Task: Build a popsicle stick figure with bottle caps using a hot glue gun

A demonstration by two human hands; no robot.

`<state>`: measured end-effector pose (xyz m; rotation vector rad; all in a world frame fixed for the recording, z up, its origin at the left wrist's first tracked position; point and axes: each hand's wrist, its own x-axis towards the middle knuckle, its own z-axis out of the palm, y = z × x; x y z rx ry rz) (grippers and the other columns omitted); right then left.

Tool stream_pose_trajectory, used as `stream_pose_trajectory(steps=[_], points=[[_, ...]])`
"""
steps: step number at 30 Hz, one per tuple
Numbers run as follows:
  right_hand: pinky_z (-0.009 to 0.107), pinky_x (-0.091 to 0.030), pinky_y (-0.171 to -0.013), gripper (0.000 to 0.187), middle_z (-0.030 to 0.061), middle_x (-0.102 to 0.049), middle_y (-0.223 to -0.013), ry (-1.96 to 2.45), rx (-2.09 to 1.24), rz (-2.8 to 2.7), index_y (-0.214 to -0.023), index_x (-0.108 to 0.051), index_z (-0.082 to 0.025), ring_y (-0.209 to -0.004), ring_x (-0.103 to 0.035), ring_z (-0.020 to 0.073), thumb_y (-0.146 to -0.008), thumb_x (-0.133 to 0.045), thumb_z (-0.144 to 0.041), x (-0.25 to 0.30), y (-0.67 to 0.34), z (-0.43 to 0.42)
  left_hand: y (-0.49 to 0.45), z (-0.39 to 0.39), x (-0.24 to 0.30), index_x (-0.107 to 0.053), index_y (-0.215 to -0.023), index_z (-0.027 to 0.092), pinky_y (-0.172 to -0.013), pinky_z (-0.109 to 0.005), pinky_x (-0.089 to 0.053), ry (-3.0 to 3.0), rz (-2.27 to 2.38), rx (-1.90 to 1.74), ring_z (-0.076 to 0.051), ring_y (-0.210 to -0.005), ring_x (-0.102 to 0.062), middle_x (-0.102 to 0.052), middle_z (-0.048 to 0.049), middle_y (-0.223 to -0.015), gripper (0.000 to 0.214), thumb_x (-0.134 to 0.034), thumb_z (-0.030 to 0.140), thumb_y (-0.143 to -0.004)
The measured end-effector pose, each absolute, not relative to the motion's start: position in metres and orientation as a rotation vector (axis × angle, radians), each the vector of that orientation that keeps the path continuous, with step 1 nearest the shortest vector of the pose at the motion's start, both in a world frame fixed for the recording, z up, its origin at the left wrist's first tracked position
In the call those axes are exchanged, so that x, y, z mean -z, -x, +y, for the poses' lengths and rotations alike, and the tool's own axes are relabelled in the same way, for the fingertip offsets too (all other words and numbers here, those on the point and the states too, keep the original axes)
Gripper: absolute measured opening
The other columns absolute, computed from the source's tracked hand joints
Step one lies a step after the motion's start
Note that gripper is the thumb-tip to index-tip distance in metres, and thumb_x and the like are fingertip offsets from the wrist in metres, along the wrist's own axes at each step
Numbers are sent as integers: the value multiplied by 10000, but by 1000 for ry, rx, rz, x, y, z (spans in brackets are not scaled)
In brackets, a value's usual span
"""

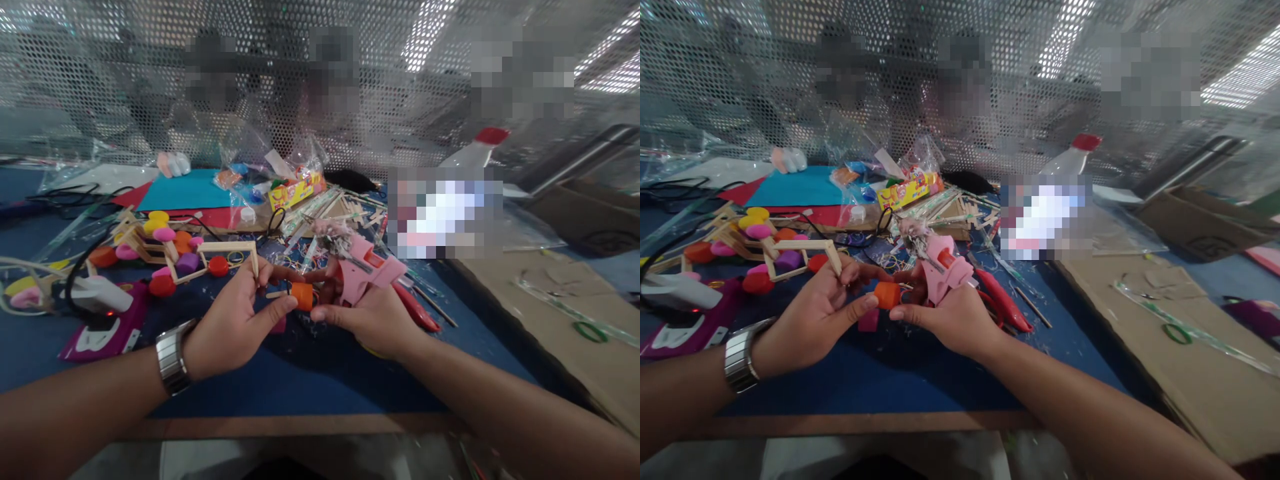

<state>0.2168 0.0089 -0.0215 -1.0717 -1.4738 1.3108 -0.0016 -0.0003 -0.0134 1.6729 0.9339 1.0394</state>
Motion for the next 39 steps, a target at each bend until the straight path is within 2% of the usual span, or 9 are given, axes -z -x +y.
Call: stream_pose_trajectory(steps=[4,9,14,20,25,31,35,37,39], points=[[299,-527,-569,550,-27,-656,-686,1145,-1233,-1568,-934,-666,-213,-611,-584,157,-592,-976,-513,19,-217,8,-1,-3,13,-341,-889,265,-763,-348,-563,-1576,903,-1031,-212,-1040,-658,-654,-84,-1150,337,-654,350,-985],[325,-566,-634,479,0,-695,-751,1108,-1157,-1535,-935,-642,-217,-662,-625,173,-668,-934,-489,21,-217,9,0,-1,8,-407,-865,247,-864,-378,-531,-1673,979,-1108,-217,-999,-619,-645,-70,-1042,284,-589,407,-1013],[326,-580,-635,480,5,-704,-788,1095,-1163,-1469,-946,-636,-214,-659,-639,165,-666,-930,-470,18,-218,10,1,1,7,-562,-879,227,-808,-379,-497,-1684,1095,-1182,-213,-831,-550,-596,-45,-896,334,-467,494,-1056],[338,-580,-646,556,20,-715,-839,1069,-1163,-1399,-902,-624,-210,-695,-655,176,-612,-948,-555,17,-217,10,0,-4,12,-536,-882,231,-761,-371,-466,-1624,1020,-1155,-210,-810,-511,-545,-36,-871,348,-442,505,-1074],[324,-571,-611,597,11,-713,-786,1038,-1203,-1349,-895,-615,-211,-663,-649,170,-562,-980,-546,17,-218,11,1,-5,9,-524,-930,227,-753,-371,-455,-1791,987,-1066,-200,-784,-476,-513,-28,-864,294,-384,420,-1101],[345,-589,-598,610,69,-800,-985,1019,-1258,-1314,-915,-567,-236,-711,-713,206,-550,-995,-473,11,-220,12,1,-4,7,-425,-919,245,-728,-347,-467,-1849,1024,-1027,-184,-771,-445,-480,-14,-881,114,-484,218,-1012],[346,-599,-634,574,66,-799,-1038,1002,-1299,-1328,-917,-559,-239,-731,-717,199,-573,-986,-411,11,-220,11,3,-4,10,-401,-961,256,-832,-365,-503,-1877,937,-1075,-199,-922,-523,-497,-34,-993,169,-568,257,-985],[333,-588,-621,547,53,-790,-1000,1008,-1322,-1360,-916,-568,-236,-705,-698,184,-589,-979,-388,13,-219,10,5,-4,12,-391,-993,260,-904,-397,-511,-1876,914,-1050,-225,-1063,-570,-556,-77,-1134,202,-588,306,-997],[309,-567,-581,531,31,-777,-931,1004,-1328,-1389,-916,-574,-235,-649,-663,162,-593,-980,-351,16,-219,8,5,-4,13,-381,-963,260,-913,-418,-517,-1870,939,-1005,-244,-1096,-599,-601,-100,-1175,237,-601,341,-999]])
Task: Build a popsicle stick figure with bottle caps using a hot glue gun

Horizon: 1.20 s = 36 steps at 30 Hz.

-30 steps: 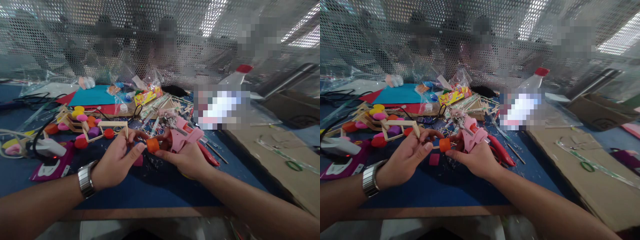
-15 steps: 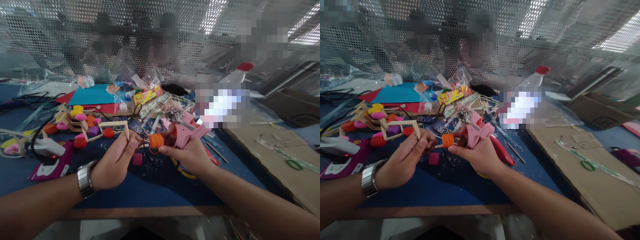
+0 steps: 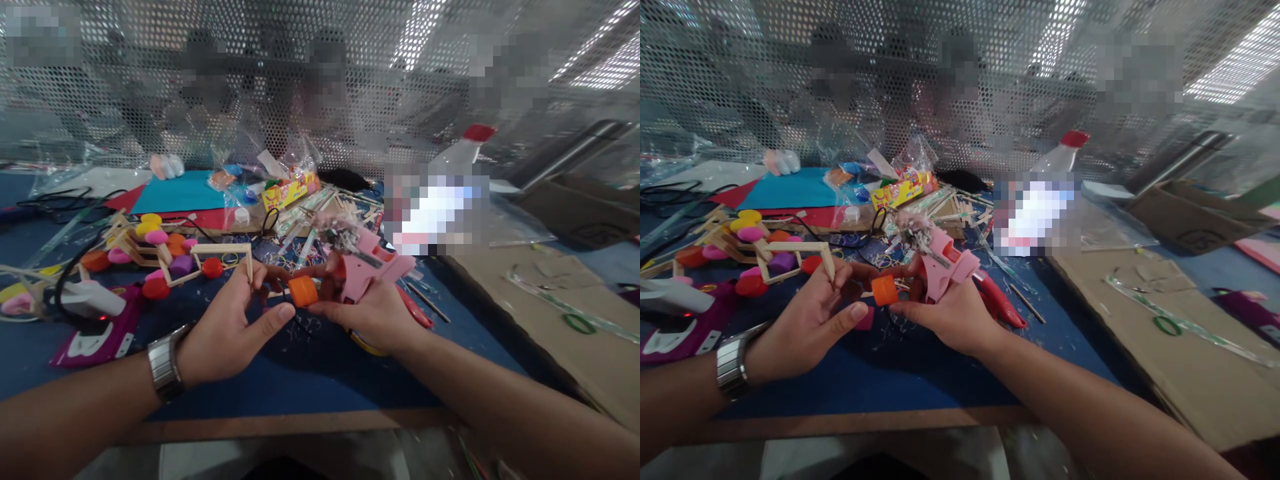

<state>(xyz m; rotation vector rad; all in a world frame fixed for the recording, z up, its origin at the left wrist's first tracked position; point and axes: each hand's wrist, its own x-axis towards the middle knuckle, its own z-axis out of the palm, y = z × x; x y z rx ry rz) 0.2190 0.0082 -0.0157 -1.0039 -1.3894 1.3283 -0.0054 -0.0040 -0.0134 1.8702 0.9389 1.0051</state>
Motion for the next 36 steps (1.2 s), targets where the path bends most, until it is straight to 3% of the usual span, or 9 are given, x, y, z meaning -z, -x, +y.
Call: stream_pose_trajectory(steps=[3,7,13,21,26,30,33,36], points=[[313,-588,-603,476,21,-764,-892,943,-1379,-1425,-915,-583,-242,-658,-672,167,-637,-962,-319,16,-218,5,5,-5,13,-384,-904,257,-862,-419,-537,-1836,991,-976,-256,-1034,-634,-648,-96,-1084,296,-648,374,-970],[379,-624,-715,436,64,-784,-1004,901,-1458,-1451,-903,-595,-245,-786,-725,222,-681,-947,-377,12,-217,2,0,-5,9,-391,-872,253,-784,-385,-552,-1713,958,-1003,-245,-973,-655,-677,-90,-1033,338,-704,371,-928],[310,-519,-566,424,48,-770,-1067,936,-1282,-1437,-871,-522,-251,-563,-496,100,-732,-908,-358,13,-214,3,-5,-4,5,-378,-816,247,-639,-279,-519,-1478,916,-1064,-154,-773,-611,-674,-25,-898,350,-710,313,-907],[275,-489,-563,485,2,-672,-935,898,-1149,-1555,-865,-537,-235,-606,-527,100,-704,-953,-426,16,-213,5,-9,-3,4,-353,-762,240,-575,-230,-480,-1384,943,-1035,-103,-633,-560,-679,12,-807,418,-749,338,-858],[271,-461,-530,388,-10,-647,-873,857,-1143,-1562,-887,-543,-243,-581,-504,102,-795,-888,-396,18,-213,4,-9,-3,-1,-348,-710,237,-536,-221,-421,-1524,992,-1006,-90,-565,-483,-525,59,-668,427,-724,371,-862],[246,-446,-477,312,25,-684,-1013,836,-1144,-1510,-925,-539,-243,-560,-514,80,-853,-826,-338,18,-215,4,-4,-4,-1,-402,-699,229,-577,-256,-433,-1765,1058,-994,-119,-610,-465,-500,41,-674,371,-653,391,-920],[234,-459,-462,349,22,-689,-1016,839,-1162,-1421,-939,-528,-246,-545,-546,75,-839,-840,-366,16,-217,5,2,-7,8,-570,-781,208,-689,-312,-511,-1859,1071,-970,-174,-729,-586,-631,-28,-790,342,-480,420,-1033],[238,-488,-477,388,13,-687,-970,854,-1159,-1371,-902,-523,-241,-524,-533,68,-820,-853,-428,13,-219,5,7,-9,20,-675,-961,211,-850,-377,-558,-1763,1285,-1186,-246,-924,-679,-734,-91,-976,341,-469,473,-1036]])
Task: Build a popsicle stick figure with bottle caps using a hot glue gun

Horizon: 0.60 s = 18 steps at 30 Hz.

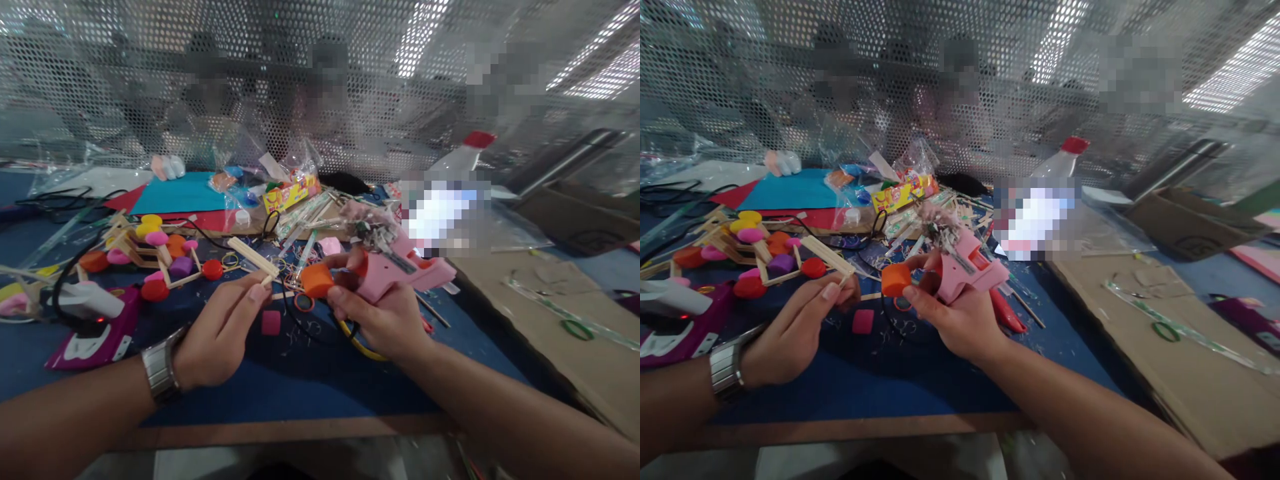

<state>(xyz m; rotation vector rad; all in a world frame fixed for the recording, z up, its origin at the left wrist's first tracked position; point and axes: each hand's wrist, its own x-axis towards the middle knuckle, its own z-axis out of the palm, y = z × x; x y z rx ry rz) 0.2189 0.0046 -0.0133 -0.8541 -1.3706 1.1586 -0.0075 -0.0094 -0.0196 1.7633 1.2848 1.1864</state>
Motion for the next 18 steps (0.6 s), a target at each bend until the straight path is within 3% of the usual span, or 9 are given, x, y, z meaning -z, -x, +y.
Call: stream_pose_trajectory(steps=[3,6,18], points=[[243,-489,-468,412,6,-679,-873,867,-1137,-1390,-842,-523,-237,-511,-496,75,-813,-850,-486,10,-221,4,9,-7,19,-686,-920,210,-831,-385,-559,-1850,1330,-1156,-267,-942,-698,-754,-100,-960,321,-504,459,-1008],[246,-477,-437,418,17,-709,-900,867,-1144,-1422,-861,-530,-239,-488,-498,74,-809,-853,-500,8,-222,4,8,-3,8,-558,-675,220,-636,-326,-477,-2052,1193,-961,-184,-645,-603,-652,-25,-689,431,-418,377,-1051],[251,-459,-442,355,25,-715,-996,834,-1163,-1516,-910,-553,-238,-548,-522,82,-842,-850,-420,12,-225,5,6,0,-6,-393,-574,195,-482,-265,-274,-2203,1091,-816,-78,-471,-376,-398,59,-535,462,-414,260,-1031]])
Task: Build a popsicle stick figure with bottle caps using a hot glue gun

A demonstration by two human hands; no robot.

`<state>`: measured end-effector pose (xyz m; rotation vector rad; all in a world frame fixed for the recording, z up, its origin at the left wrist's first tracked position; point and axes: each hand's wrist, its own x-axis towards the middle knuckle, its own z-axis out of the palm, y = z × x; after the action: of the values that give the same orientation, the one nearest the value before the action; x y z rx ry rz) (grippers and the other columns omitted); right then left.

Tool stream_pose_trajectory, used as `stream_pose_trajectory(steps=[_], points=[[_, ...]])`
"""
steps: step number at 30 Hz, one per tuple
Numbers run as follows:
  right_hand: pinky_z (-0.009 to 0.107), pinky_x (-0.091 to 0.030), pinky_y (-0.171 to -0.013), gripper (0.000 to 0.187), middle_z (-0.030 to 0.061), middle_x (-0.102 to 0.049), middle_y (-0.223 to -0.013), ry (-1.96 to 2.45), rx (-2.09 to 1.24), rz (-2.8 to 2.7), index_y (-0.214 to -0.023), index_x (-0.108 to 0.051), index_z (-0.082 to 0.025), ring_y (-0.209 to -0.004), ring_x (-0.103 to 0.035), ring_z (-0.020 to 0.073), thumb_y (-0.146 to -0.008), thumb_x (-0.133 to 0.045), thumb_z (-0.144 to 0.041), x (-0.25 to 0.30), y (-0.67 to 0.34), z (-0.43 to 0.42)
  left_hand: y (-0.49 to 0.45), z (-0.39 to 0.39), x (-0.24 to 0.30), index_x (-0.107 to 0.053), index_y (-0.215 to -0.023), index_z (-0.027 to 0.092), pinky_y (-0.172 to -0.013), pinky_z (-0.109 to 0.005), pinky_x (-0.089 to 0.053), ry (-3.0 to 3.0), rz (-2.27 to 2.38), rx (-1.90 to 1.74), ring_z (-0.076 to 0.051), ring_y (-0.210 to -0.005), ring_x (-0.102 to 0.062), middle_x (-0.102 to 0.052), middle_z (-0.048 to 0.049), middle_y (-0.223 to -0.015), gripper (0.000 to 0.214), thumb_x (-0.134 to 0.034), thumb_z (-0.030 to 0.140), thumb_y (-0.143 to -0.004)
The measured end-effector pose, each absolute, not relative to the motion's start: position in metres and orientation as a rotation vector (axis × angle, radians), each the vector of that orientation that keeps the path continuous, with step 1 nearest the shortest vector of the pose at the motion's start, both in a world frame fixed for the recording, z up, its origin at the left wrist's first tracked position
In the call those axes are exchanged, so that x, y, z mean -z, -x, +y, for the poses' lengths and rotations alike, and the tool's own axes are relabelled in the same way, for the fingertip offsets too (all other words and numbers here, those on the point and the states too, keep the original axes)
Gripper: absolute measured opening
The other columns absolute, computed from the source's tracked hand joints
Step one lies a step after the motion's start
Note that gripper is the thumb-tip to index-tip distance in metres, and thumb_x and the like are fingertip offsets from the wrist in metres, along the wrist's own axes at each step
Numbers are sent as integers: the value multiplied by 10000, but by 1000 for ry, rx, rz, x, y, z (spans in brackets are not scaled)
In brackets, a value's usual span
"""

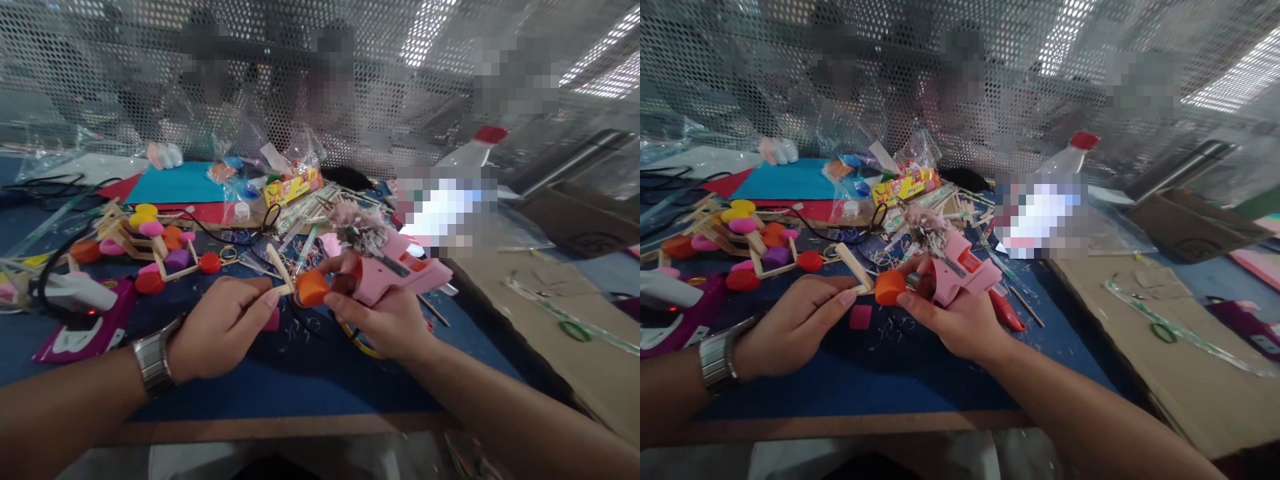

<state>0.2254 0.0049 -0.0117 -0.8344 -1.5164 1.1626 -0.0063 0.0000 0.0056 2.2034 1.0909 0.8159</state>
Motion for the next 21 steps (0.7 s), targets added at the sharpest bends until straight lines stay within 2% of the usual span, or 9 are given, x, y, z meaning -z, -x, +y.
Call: stream_pose_trajectory(steps=[10,16,21], points=[[268,-497,-495,355,39,-720,-1010,860,-1098,-1580,-941,-568,-239,-610,-552,107,-854,-832,-459,15,-229,5,6,1,-8,-493,-608,191,-483,-258,-278,-2217,1071,-772,-86,-465,-405,-446,63,-522,404,-456,246,-1006],[265,-464,-459,325,45,-730,-1045,880,-1104,-1575,-951,-581,-249,-569,-543,101,-857,-837,-426,15,-229,4,6,0,-8,-467,-587,197,-470,-257,-272,-2212,1072,-763,-86,-447,-388,-423,64,-502,419,-463,266,-1001],[270,-477,-495,343,31,-732,-987,867,-1117,-1580,-928,-584,-247,-569,-539,100,-839,-854,-439,15,-229,3,6,0,-7,-407,-578,201,-484,-272,-255,-2234,1080,-734,-87,-453,-372,-398,59,-499,425,-452,274,-993]])
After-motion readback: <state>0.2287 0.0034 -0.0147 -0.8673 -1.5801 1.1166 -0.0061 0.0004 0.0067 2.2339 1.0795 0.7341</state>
